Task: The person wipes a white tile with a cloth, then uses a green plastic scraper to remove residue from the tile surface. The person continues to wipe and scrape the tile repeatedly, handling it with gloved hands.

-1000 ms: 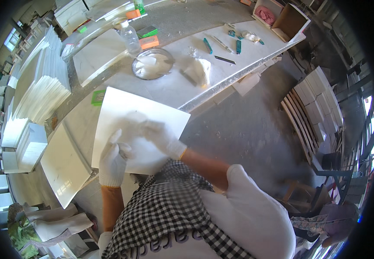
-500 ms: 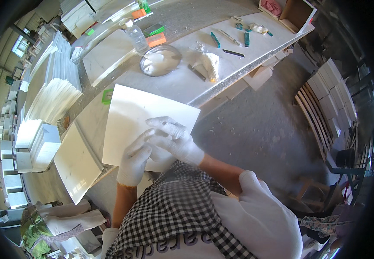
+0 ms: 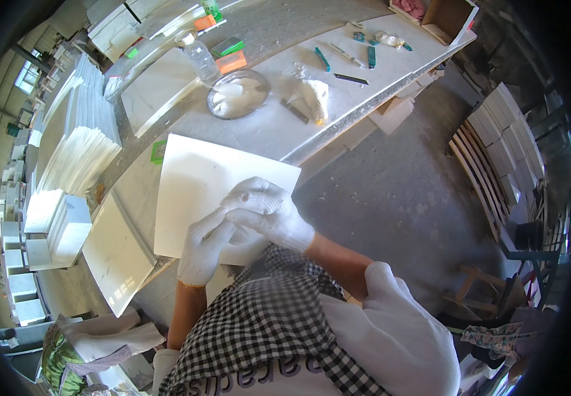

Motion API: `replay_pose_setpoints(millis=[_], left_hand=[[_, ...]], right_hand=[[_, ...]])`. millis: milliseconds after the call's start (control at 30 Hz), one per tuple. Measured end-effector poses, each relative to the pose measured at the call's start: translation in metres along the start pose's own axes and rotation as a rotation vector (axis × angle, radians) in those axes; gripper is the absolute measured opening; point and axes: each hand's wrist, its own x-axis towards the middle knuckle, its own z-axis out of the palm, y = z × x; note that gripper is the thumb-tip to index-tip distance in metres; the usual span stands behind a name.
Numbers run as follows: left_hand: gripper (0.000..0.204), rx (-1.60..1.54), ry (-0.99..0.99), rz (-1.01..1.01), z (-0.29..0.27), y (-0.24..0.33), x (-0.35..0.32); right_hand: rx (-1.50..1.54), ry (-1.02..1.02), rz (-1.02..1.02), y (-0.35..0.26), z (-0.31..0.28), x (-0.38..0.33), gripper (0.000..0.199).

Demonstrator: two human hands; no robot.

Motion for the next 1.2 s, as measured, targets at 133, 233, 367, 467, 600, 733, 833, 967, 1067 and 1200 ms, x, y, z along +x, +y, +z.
replay_pose_setpoints(millis=[133, 233, 367, 467, 600, 733, 833, 967, 1067, 1200], left_hand=[[0.026, -0.037, 0.015, -0.009, 0.002, -0.008, 0.006], [0.028, -0.215, -0.031, -0.037, 0.006, -0.017, 0.013], [0.031, -0.661, -0.114, -0.110, 0.015, -0.022, 0.017], [0.031, -0.633, -0.055, -0.127, 0.024, -0.019, 0.018], [0.027, -0.145, 0.179, 0.090, 0.037, -0.011, 0.018], [0.025, 0.112, 0.230, 0.169, 0.038, -0.008, 0.025], [0.026, 0.180, 0.250, 0.166, 0.041, -0.012, 0.030], [0.027, 0.246, 0.223, 0.306, 0.048, -0.021, 0.033], [0.029, 0.065, 0.181, 0.186, 0.051, -0.025, 0.030], [0.029, -0.185, 0.188, 0.018, 0.047, -0.025, 0.029]], right_hand=[[0.059, 0.026, 0.009, 0.004, -0.001, -0.001, 0.026], [0.033, 0.030, 0.015, 0.008, -0.003, -0.003, 0.023], [-0.117, 0.050, 0.004, 0.010, -0.006, -0.006, 0.018], [0.057, 0.107, 0.059, 0.009, -0.004, -0.007, 0.017], [0.268, 0.166, 0.245, 0.007, 0.004, -0.007, 0.019], [0.633, 0.227, 0.355, 0.010, 0.011, -0.006, 0.020], [0.849, 0.247, 0.448, 0.017, 0.008, -0.006, 0.019], [0.232, 0.289, 0.099, 0.029, 0.000, 0.004, 0.017], [1.187, 0.412, 0.417, 0.035, -0.023, 0.014, 0.015], [0.891, 0.551, 0.263, 0.040, -0.044, 0.023, 0.015]])
